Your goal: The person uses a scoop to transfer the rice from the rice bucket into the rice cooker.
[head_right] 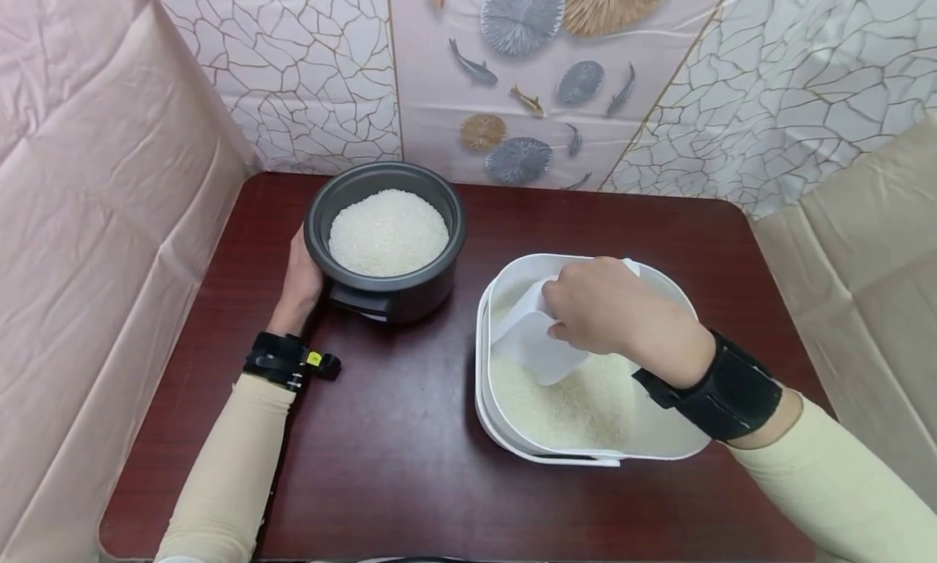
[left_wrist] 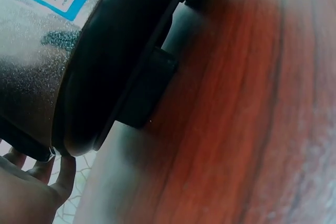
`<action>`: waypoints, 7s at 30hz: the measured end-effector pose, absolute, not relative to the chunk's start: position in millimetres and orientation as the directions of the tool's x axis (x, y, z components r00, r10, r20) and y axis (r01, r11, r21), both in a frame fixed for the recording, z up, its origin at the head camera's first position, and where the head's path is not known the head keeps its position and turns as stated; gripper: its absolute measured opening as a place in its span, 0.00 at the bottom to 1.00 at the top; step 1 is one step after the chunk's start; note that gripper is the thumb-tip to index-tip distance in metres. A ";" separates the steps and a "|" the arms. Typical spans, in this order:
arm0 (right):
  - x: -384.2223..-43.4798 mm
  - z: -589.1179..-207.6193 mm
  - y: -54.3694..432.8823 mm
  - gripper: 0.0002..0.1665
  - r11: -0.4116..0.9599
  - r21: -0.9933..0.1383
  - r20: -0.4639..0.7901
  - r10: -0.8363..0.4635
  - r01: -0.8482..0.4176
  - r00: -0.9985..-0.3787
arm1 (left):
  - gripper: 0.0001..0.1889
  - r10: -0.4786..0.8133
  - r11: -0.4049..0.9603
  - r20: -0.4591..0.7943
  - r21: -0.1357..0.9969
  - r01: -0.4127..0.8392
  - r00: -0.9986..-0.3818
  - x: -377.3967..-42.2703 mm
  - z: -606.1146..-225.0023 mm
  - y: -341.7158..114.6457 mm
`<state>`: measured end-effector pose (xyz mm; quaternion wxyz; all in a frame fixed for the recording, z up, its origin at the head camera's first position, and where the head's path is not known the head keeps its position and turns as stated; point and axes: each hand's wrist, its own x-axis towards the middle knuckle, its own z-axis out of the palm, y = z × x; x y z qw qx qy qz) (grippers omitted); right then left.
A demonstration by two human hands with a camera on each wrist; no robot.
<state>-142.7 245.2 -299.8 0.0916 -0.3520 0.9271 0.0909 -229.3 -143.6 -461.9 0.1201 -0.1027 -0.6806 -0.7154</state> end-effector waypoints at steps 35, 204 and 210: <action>-164.7 -323.5 248.1 0.17 0.739 0.005 -0.247 -0.652 -0.674 -0.717 | 0.24 -0.062 0.003 0.304 0.953 0.304 -0.951 -233.4 -469.0 -143.9; -227.3 -214.5 257.4 0.24 0.729 -0.243 -0.169 -0.681 -0.640 -0.712 | 0.25 -0.023 -0.002 0.360 0.933 0.360 -0.933 -232.4 -469.2 -143.1; -247.5 -212.4 229.1 0.25 0.728 -0.212 -0.169 -0.684 -0.651 -0.710 | 0.25 -0.042 -0.015 0.375 0.927 0.375 -0.926 -232.2 -471.6 -145.3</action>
